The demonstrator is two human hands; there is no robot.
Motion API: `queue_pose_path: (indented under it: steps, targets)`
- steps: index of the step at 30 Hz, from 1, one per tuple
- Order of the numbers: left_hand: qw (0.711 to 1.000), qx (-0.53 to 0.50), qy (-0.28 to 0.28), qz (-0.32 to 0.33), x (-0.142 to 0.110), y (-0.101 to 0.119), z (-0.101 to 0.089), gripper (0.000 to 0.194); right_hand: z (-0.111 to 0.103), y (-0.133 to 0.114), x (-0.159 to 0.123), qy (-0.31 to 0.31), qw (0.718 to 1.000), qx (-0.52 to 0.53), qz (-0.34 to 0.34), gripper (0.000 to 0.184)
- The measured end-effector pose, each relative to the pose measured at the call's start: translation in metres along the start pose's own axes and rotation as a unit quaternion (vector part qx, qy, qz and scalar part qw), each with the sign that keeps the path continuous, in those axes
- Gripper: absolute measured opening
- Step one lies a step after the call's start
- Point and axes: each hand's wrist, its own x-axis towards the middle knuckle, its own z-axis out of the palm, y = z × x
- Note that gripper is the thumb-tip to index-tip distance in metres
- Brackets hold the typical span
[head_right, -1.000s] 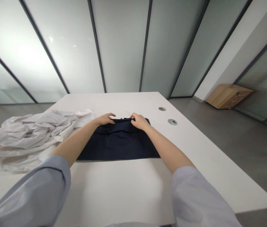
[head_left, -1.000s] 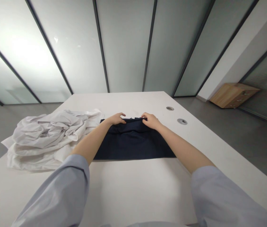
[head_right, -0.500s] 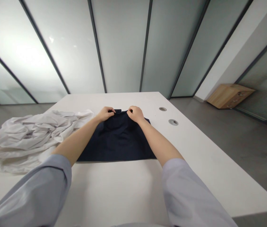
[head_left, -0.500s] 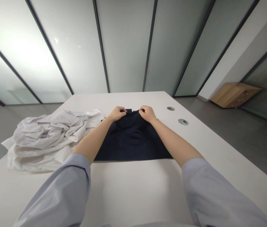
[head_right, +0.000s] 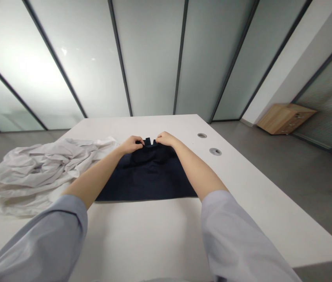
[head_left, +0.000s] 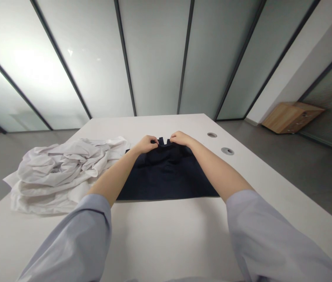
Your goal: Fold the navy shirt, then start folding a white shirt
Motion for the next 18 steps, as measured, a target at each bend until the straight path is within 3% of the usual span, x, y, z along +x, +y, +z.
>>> queue_pose_path:
  steps: [4, 12, 14, 18]
  targets:
    - [1.000, -0.001, 0.010, 0.003, 0.000, 0.002, -0.002, 0.016, 0.003, -0.005, 0.011, 0.107, 0.992, -0.027, 0.054, 0.016]
    - [0.996, 0.085, 0.031, 0.011, 0.005, 0.004, -0.005, 0.022, 0.015, -0.001, 0.021, 0.201, 0.978, -0.043, -0.020, 0.035]
    - [0.987, 0.145, 0.063, -0.017, 0.008, 0.004, -0.003, 0.029, 0.018, 0.007, 0.015, 0.224, 0.973, -0.030, -0.035, 0.034]
    - [0.943, 0.264, 0.182, -0.084, 0.002, 0.011, 0.005, 0.046, 0.024, 0.031, -0.015, 0.276, 0.958, -0.040, -0.059, 0.032]
